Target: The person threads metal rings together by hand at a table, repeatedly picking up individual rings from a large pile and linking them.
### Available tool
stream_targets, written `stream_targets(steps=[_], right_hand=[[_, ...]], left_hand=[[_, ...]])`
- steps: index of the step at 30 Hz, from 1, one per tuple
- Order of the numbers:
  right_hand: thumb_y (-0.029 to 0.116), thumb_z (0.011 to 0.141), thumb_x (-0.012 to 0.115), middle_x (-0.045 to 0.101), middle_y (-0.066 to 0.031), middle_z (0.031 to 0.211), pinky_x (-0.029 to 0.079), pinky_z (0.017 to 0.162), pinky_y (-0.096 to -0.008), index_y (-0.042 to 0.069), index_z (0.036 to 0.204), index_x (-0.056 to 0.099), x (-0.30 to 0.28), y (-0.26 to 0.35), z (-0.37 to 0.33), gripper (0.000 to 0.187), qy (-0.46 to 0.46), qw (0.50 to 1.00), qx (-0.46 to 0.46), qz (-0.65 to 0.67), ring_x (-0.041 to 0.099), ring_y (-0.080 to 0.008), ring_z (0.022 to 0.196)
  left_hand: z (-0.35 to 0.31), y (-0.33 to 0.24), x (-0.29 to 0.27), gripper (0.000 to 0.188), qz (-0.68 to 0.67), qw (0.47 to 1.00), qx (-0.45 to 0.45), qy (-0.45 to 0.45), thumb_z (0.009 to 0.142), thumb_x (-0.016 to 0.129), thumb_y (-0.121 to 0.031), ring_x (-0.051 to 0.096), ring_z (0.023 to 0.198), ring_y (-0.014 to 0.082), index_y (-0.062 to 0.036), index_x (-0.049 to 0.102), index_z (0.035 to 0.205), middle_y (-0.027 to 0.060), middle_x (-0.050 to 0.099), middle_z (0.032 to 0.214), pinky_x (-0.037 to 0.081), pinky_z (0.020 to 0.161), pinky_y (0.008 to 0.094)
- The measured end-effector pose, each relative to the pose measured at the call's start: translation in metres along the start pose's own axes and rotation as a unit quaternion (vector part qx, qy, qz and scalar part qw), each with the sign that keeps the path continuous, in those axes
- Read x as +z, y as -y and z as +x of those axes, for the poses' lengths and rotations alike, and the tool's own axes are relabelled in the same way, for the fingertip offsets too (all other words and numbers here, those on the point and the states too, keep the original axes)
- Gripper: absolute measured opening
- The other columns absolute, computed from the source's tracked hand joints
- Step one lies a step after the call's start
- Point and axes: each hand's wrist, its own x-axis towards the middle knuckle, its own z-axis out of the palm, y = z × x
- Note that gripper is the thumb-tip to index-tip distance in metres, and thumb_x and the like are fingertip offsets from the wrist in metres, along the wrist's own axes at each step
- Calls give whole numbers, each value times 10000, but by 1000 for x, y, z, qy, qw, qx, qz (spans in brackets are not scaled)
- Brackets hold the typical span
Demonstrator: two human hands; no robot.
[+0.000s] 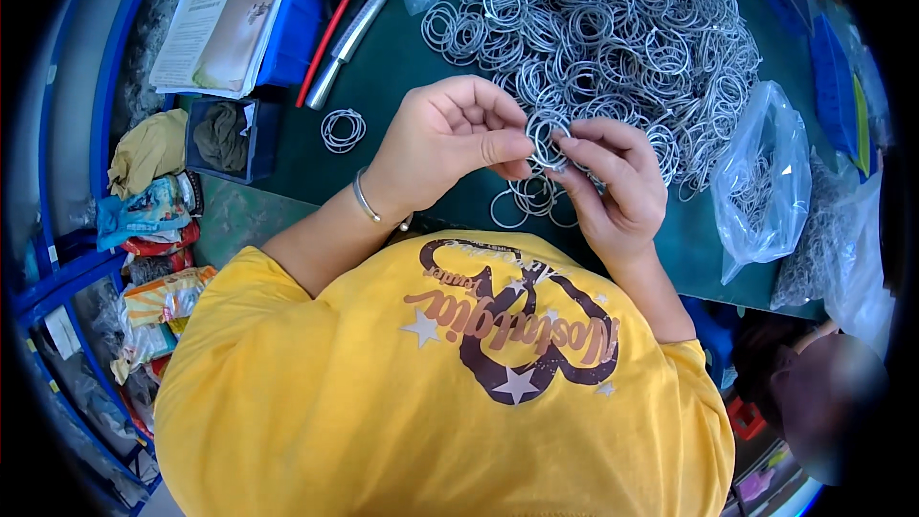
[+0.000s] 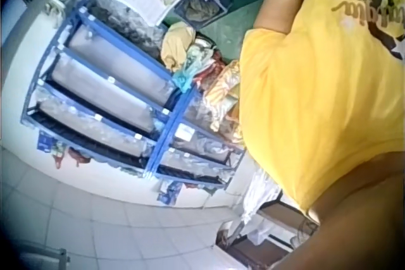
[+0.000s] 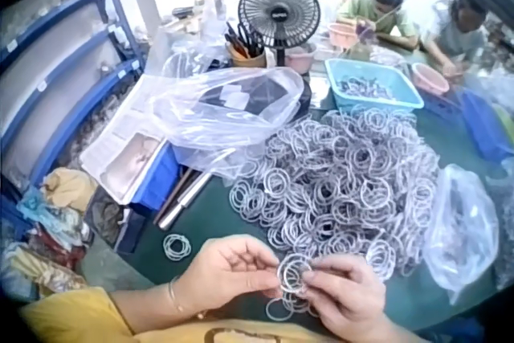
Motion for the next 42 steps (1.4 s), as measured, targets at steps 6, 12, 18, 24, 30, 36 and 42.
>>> stream_targets(steps=[6, 12, 18, 24, 30, 36, 42], right_hand=[[-70, 875, 539, 571, -129, 1054, 533, 777, -260, -56, 1073, 575, 5, 6, -4, 202, -112, 935, 221, 255, 632, -168, 899], [2, 909, 556, 579, -74, 947, 466, 584, -173, -52, 1074, 594, -6, 3, -5, 178, -35, 953, 230, 196, 596, -79, 723], [34, 899, 594, 619, -55, 836, 474, 540, -163, -52, 1019, 615, -6, 7, -6, 148, -43, 927, 280, 247, 593, -69, 624], [46, 910, 585, 655, -68, 783, 492, 550, -170, -37, 1006, 613, -7, 12, -5, 131, -54, 907, 313, 276, 607, -75, 619], [69, 926, 563, 648, -83, 765, 496, 532, -196, -37, 1003, 592, -12, 10, -3, 135, -35, 869, 354, 344, 608, -99, 590], [106, 927, 554, 649, -121, 734, 500, 472, -226, -36, 964, 587, -13, 5, -2, 151, -37, 779, 447, 438, 605, -139, 520], [115, 931, 539, 647, -126, 713, 497, 440, -234, -35, 944, 584, -11, 2, -3, 157, -32, 752, 468, 464, 600, -150, 493]], left_hand=[[0, 2, 4, 160, 50, 998, 23, -25, 837, 640, 24, 685, 749, 193, 44, 568, 977, 133, 663, 854, 573, 665, 267], [-1, 1, 7, 153, 80, 995, 63, 5, 837, 629, 49, 686, 761, 197, 38, 570, 978, 138, 663, 859, 570, 676, 264], [0, -1, 6, 143, 65, 997, 33, 2, 844, 626, 36, 686, 761, 195, 41, 570, 975, 132, 663, 838, 569, 673, 264], [1, 2, 8, 86, 97, 994, 21, -42, 863, 631, -27, 646, 662, 144, 38, 617, 918, 86, 646, 772, 549, 608, 245], [2, -2, 10, 134, 38, 998, -42, -36, 887, 627, -102, 628, 630, 126, 29, 629, 910, 77, 639, 745, 533, 572, 235], [1, -1, 8, 153, -21, 995, -96, -15, 910, 600, -129, 633, 623, 133, 22, 621, 904, 85, 645, 753, 533, 569, 236], [3, 10, 4, 147, -50, 995, -86, -2, 920, 579, -124, 652, 695, 148, 21, 601, 926, 114, 657, 846, 558, 619, 259]])
